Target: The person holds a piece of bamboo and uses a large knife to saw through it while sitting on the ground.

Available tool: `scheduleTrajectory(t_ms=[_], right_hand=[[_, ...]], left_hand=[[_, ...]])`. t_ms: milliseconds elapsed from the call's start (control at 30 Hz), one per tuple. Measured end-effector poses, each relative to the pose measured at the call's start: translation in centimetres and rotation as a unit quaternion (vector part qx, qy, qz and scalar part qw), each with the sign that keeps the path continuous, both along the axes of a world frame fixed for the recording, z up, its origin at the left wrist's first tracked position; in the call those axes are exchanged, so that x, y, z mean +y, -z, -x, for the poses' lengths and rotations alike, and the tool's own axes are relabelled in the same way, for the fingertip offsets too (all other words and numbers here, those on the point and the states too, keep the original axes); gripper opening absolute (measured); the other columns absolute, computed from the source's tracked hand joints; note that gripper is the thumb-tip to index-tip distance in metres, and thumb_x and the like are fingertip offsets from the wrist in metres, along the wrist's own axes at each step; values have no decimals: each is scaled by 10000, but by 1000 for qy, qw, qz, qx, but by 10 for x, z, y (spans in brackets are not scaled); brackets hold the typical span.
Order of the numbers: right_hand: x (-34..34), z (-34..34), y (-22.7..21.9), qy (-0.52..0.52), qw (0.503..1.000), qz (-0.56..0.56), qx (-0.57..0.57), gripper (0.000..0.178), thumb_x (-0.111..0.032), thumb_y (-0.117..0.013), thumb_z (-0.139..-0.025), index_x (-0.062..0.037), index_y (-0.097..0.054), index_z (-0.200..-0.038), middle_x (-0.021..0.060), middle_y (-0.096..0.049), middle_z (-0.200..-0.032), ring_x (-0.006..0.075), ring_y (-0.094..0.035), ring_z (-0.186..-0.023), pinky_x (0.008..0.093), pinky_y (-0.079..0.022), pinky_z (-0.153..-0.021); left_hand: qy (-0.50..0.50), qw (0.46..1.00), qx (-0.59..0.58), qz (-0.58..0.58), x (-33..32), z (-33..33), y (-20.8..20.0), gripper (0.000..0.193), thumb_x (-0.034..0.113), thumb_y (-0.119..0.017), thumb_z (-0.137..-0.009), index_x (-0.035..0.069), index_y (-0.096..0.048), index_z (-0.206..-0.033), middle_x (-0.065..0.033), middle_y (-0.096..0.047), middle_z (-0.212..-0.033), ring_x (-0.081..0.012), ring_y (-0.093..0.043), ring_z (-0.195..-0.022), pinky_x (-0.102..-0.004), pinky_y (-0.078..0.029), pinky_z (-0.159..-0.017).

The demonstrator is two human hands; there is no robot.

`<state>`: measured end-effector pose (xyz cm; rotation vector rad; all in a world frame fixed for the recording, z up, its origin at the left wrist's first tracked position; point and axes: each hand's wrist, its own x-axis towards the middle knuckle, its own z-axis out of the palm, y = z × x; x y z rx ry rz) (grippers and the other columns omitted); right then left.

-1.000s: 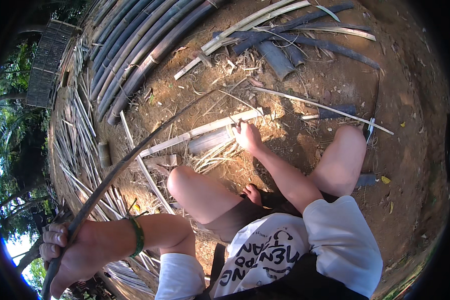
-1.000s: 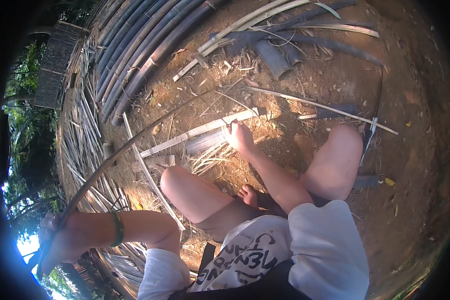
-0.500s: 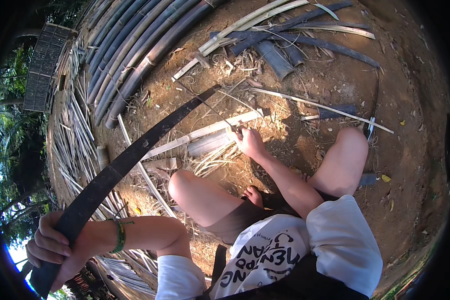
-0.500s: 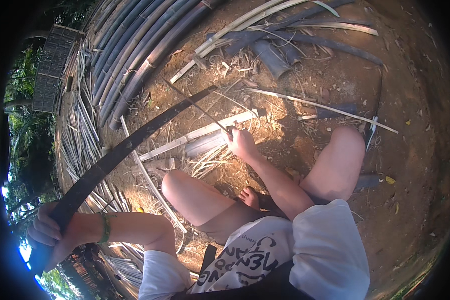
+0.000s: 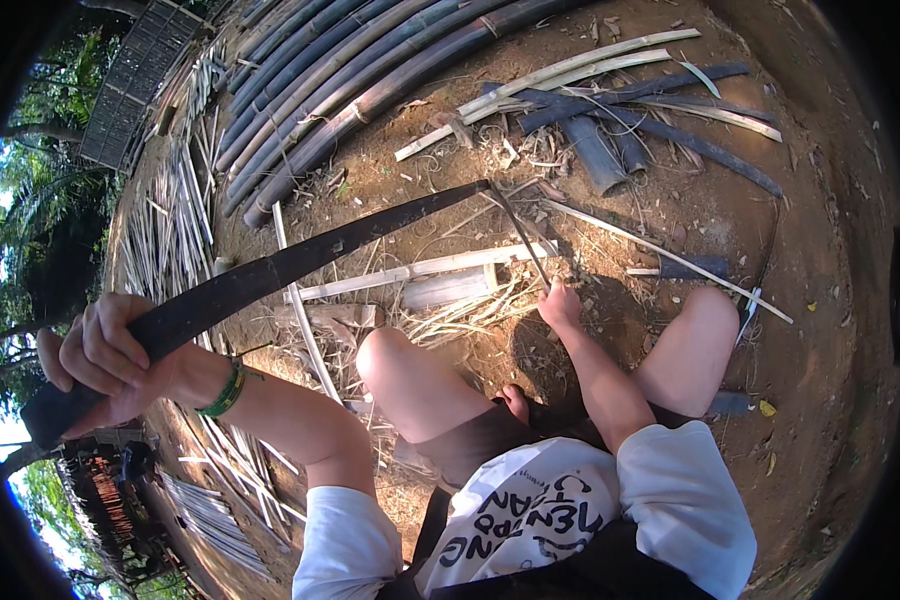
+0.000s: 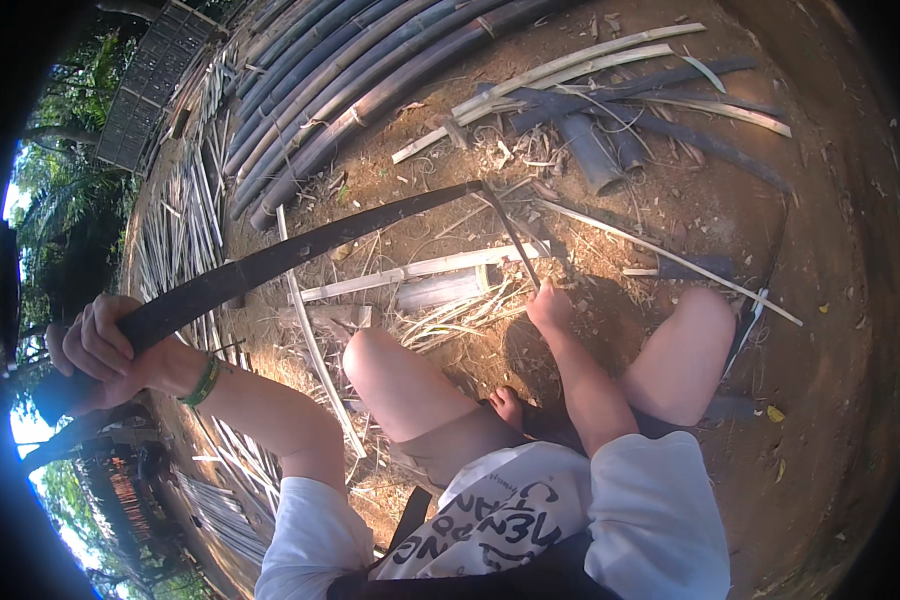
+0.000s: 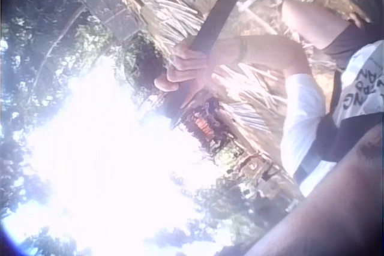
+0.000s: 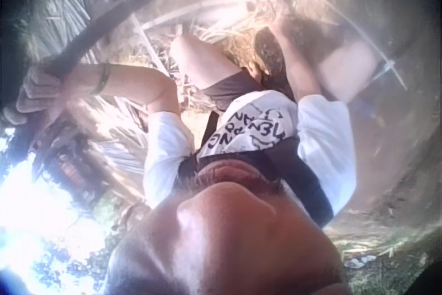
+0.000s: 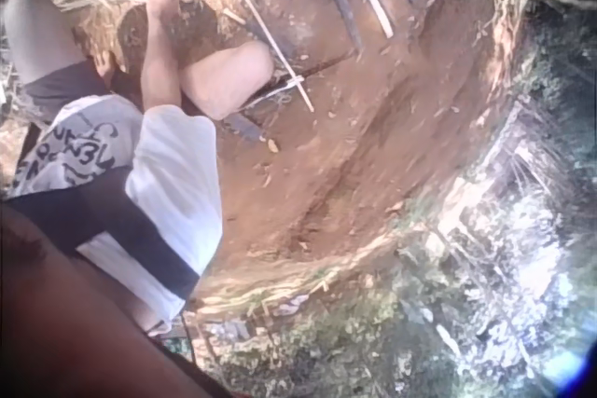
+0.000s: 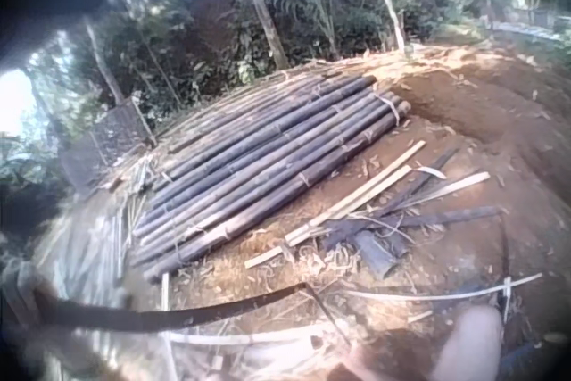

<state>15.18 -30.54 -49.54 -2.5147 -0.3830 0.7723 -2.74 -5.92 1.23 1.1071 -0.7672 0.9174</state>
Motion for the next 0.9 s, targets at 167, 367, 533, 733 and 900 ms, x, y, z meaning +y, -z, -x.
scheduleTrajectory(t_ms=[167, 367, 533, 733, 900], right_hand=[[37, 6, -47, -76, 955, -218, -184, 818, -352, -756, -790, 10, -366, -1412, 235, -389, -1413, 372, -463, -1246, 448, -399, -1041], [101, -1, -281, -255, 777, -520, -246, 732, -334, -786, -773, -42, -455, -1356, 172, -531, -1270, 347, -516, -1212, 431, -423, -1019], [114, -32, -341, -259, 778, -554, -148, 399, -257, -751, -848, -28, -534, -1093, 74, -672, -810, 227, -668, -760, 351, -533, -740], [99, -66, -415, -77, 544, -833, -67, 196, -154, -643, -947, -44, -481, -946, 51, -616, -717, 136, -619, -641, 309, -557, -678], [80, -90, -431, 21, 443, -896, 12, 149, -156, -545, -997, -77, -445, -1075, 41, -539, -747, 123, -544, -641, 392, -578, -735]], left_hand=[[113, 992, -39, -25, -7, -16, -9, 381, 380, -769, -805, 135, -477, -816, 56, -448, -433, -28, -370, -310, -153, -279, -333], [178, 972, 20, -151, -21, -60, -20, 421, 501, -650, -891, 121, -472, -922, 27, -529, -578, -51, -489, -465, -177, -387, -443], [-208, 972, 107, -4, -38, -82, -36, 728, 649, -356, -961, 14, -383, -1316, -220, -533, -1213, -302, -526, -1171, -410, -422, -985], [-441, 884, 156, 15, -48, -65, 48, 252, 212, -451, -1025, -9, -545, -1099, -111, -644, -931, -220, -644, -929, -379, -513, -874], [-471, 789, 370, 136, -71, -21, 181, 257, 259, -521, -1007, 17, -603, -993, -50, -635, -824, -152, -626, -825, -330, -499, -846]])
